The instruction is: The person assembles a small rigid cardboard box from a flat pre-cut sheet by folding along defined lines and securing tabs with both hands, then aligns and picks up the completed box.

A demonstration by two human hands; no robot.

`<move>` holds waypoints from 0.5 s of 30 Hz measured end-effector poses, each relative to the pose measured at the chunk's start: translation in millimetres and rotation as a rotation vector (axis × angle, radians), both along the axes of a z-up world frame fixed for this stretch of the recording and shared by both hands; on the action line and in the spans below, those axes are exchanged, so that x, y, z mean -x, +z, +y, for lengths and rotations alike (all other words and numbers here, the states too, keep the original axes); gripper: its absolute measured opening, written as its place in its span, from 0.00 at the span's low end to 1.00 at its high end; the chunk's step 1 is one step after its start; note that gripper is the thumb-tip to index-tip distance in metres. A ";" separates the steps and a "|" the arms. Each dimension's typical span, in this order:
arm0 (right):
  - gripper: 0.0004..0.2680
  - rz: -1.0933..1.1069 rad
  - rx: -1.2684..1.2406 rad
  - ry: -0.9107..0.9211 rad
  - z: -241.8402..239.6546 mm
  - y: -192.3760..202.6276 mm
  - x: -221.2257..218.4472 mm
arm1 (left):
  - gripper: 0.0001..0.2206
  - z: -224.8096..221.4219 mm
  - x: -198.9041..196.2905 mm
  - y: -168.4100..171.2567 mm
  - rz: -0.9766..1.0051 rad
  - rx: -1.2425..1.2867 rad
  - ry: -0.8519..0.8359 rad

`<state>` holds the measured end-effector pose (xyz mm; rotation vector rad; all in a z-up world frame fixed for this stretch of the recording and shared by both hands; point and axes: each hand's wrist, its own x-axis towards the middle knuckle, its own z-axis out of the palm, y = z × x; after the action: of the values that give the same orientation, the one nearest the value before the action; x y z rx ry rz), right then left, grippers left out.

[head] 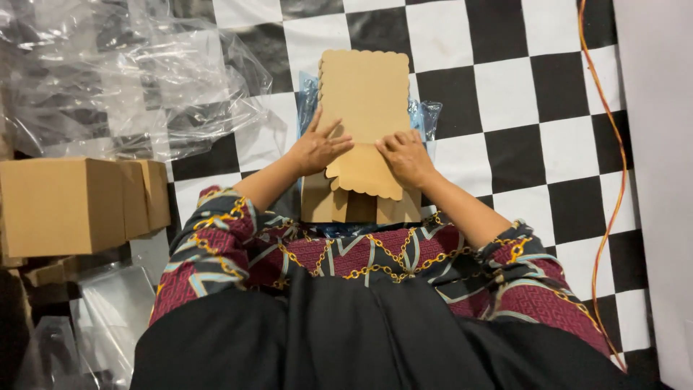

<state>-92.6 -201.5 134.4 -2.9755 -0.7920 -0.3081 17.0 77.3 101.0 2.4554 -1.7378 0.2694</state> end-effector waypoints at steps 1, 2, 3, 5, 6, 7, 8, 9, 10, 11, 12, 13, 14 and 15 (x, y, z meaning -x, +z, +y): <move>0.11 0.004 0.045 -0.037 -7.9 -7.3 4.4 | 0.21 5.5 2.8 3.6 0.066 -0.096 0.070; 0.12 0.007 0.090 -0.074 -15.2 -14.2 9.7 | 0.21 11.7 6.5 7.4 0.132 -0.192 0.140; 0.12 0.005 0.089 -0.070 -17.0 -10.6 12.2 | 0.21 9.2 13.4 15.3 0.130 -0.192 0.144; 0.09 0.018 0.096 -0.132 -20.1 -1.3 15.5 | 0.19 4.6 25.5 33.4 0.149 -0.234 0.240; 0.09 0.007 0.096 -0.129 -44.2 -26.2 8.5 | 0.19 5.0 21.4 14.7 0.139 -0.232 0.245; 0.08 0.036 0.128 -0.250 -68.5 -52.4 9.4 | 0.17 4.8 23.8 -6.3 0.164 -0.091 0.315; 0.07 0.065 0.160 -0.371 -93.0 -79.3 10.2 | 0.15 4.3 25.9 -27.9 0.189 0.051 0.384; 0.07 0.065 0.162 -0.373 -94.9 -54.9 21.5 | 0.15 6.2 26.9 -39.8 0.190 0.053 0.382; 0.11 0.046 0.055 -0.496 -97.0 -30.7 32.6 | 0.08 7.7 27.7 -51.8 0.128 0.229 0.474; 0.19 0.022 -0.052 -0.621 -101.4 -5.5 43.3 | 0.10 6.0 26.3 -63.3 0.063 0.408 0.559; 0.19 0.018 -0.049 -0.627 -95.0 2.9 52.0 | 0.10 5.6 31.2 -65.5 0.062 0.412 0.553; 0.17 -0.075 -0.237 -0.560 -85.9 9.6 60.5 | 0.15 9.0 38.5 -68.5 0.345 0.432 0.690; 0.16 -0.167 -0.423 -0.490 -76.8 16.3 68.9 | 0.19 12.5 45.8 -71.4 0.631 0.447 0.821; 0.16 -0.172 -0.424 -0.488 -56.1 12.4 74.8 | 0.19 11.1 47.7 -75.4 0.626 0.450 0.820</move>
<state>-167.4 -257.7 146.8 -2.7063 0.0204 -0.6625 -30.7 88.4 25.6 2.3792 -0.3437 -0.0501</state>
